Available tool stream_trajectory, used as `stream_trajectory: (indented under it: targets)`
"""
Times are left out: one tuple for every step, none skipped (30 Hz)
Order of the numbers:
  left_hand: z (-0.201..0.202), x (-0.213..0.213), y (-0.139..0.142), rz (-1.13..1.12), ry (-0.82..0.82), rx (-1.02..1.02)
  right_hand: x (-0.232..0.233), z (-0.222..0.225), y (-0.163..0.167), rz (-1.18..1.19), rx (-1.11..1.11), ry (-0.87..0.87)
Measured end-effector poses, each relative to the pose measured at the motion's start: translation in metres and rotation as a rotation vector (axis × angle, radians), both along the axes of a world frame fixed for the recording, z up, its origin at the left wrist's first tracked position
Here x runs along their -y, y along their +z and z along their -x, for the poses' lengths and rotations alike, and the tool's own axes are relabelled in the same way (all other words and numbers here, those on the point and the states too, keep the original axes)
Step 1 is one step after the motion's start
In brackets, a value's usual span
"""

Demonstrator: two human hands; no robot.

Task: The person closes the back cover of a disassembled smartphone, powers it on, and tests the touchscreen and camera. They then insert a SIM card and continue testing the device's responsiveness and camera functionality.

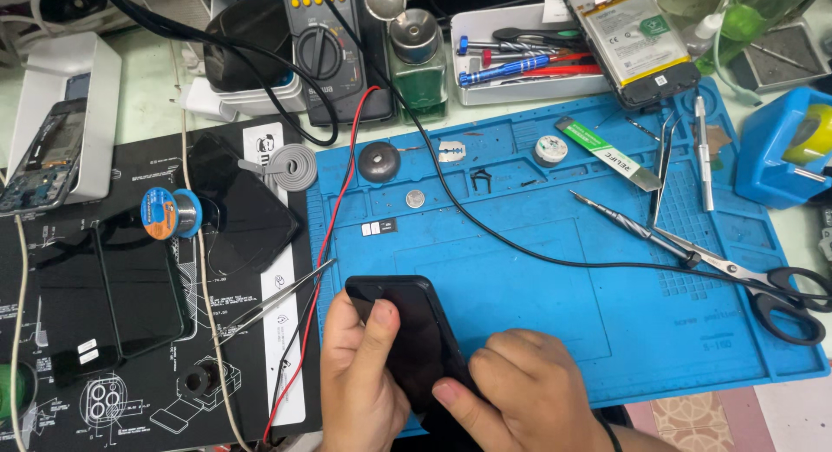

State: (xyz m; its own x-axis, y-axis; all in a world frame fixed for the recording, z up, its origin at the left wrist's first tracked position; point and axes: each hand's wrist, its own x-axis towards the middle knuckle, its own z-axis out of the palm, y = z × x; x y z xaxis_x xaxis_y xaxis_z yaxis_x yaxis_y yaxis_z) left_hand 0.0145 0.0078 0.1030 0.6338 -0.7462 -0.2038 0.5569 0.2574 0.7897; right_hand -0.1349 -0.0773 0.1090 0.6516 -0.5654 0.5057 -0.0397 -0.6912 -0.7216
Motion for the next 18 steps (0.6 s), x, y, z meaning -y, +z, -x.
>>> stream_trajectory:
  targets:
    - [0.001,0.000,0.000,-0.005,0.009,0.008,0.000,0.000,-0.001,-0.001,0.003,0.003]
    - [0.002,0.001,0.001,-0.018,0.022,0.014,0.001,0.001,-0.001,-0.002,0.005,0.007]
    - [0.002,0.001,0.001,-0.034,0.036,0.018,0.002,0.002,-0.001,-0.016,0.004,0.025]
    - [0.003,0.001,0.002,-0.050,0.050,0.022,0.003,0.003,-0.002,-0.030,0.002,0.042]
    - [0.003,0.001,0.002,-0.057,0.060,0.011,0.004,0.004,-0.002,-0.043,0.002,0.060]
    - [0.002,0.001,0.002,-0.064,0.072,0.001,0.005,0.005,-0.003,-0.038,-0.017,0.072]
    - [0.002,0.001,0.002,-0.073,0.084,-0.010,0.005,0.006,-0.004,-0.035,-0.036,0.084]
    - [0.002,0.001,0.002,-0.064,0.097,-0.002,0.005,0.007,-0.005,-0.032,-0.055,0.098]
    - [0.002,0.002,0.003,-0.054,0.109,0.007,0.005,0.007,-0.006,-0.040,-0.063,0.096]
    - [0.003,0.003,0.003,-0.042,0.118,0.016,0.004,0.007,-0.007,-0.045,-0.070,0.090]
    - [0.004,0.004,0.004,-0.056,0.115,0.008,0.004,0.006,-0.009,-0.050,-0.077,0.086]
    - [0.004,0.005,0.006,-0.072,0.117,-0.001,0.004,0.007,-0.010,-0.062,-0.073,0.091]
    - [0.005,0.006,0.008,-0.089,0.118,-0.011,0.003,0.008,-0.011,-0.074,-0.071,0.095]
    - [0.005,0.007,0.010,-0.092,0.127,0.008,0.004,0.009,-0.012,-0.084,-0.067,0.092]
    - [0.005,0.008,0.012,-0.094,0.133,0.029,0.004,0.011,-0.013,-0.072,-0.059,0.087]
    - [0.004,0.008,0.014,-0.098,0.142,0.048,0.005,0.014,-0.014,-0.062,-0.052,0.085]
    - [0.003,0.009,0.017,-0.091,0.164,0.036,0.005,0.016,-0.016,-0.053,-0.045,0.087]
    - [0.002,0.009,0.019,-0.081,0.189,0.025,0.005,0.017,-0.018,-0.070,-0.083,0.099]
